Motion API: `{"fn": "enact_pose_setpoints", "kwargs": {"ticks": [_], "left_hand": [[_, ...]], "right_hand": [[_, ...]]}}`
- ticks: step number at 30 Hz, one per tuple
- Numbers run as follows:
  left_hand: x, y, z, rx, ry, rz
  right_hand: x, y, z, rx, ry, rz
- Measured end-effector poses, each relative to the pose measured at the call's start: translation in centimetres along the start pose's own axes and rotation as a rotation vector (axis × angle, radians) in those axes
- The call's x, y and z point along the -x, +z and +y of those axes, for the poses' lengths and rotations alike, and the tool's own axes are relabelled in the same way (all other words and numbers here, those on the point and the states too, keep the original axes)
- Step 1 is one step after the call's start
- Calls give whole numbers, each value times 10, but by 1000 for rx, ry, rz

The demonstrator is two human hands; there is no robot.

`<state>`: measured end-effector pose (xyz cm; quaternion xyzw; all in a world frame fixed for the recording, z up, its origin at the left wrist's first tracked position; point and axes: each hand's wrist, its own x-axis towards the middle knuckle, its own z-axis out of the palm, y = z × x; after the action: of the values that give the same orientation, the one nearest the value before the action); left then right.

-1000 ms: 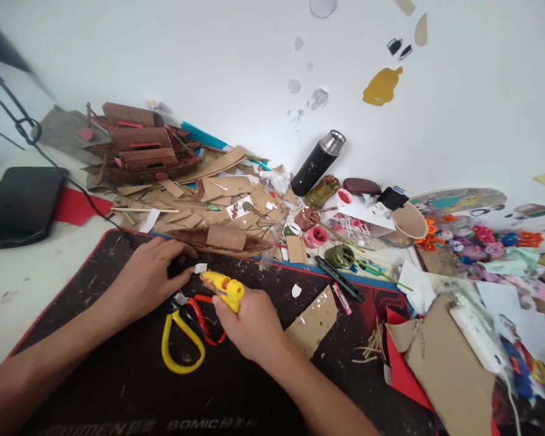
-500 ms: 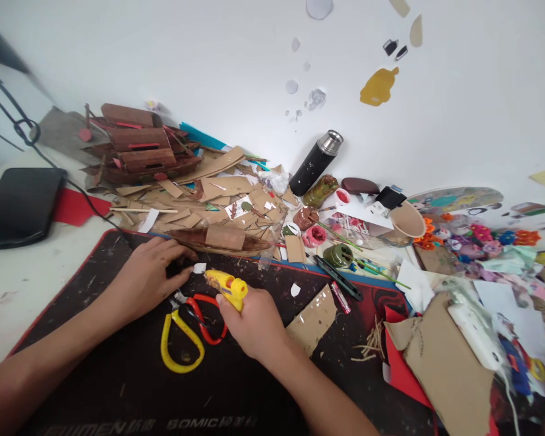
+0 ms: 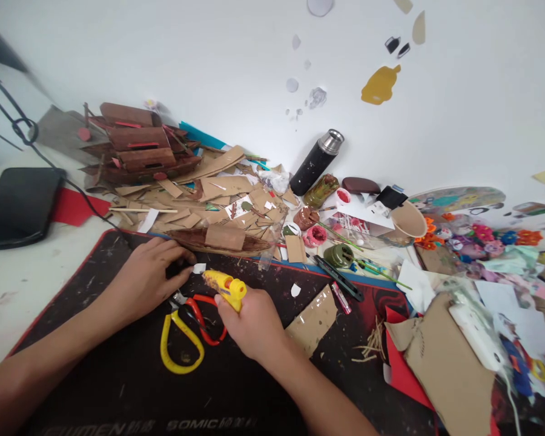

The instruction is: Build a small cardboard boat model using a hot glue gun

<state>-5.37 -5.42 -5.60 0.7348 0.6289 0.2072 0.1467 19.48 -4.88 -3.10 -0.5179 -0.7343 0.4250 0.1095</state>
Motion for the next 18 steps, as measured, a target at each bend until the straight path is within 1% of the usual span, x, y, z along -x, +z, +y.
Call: {"fn": "enact_pose_setpoints", "kwargs": {"ticks": [11,15,18], "left_hand": [[-2,-2,0,31,-9,6],[-3,-2,-1,14,-4,6],[-3,-1,0,-20,6,1]], "right_hand": [[0,-4,-3,22,-13,-17],[2,-3,-4,14,25,-10],[5,-3,-3,-32,45,0]]}}
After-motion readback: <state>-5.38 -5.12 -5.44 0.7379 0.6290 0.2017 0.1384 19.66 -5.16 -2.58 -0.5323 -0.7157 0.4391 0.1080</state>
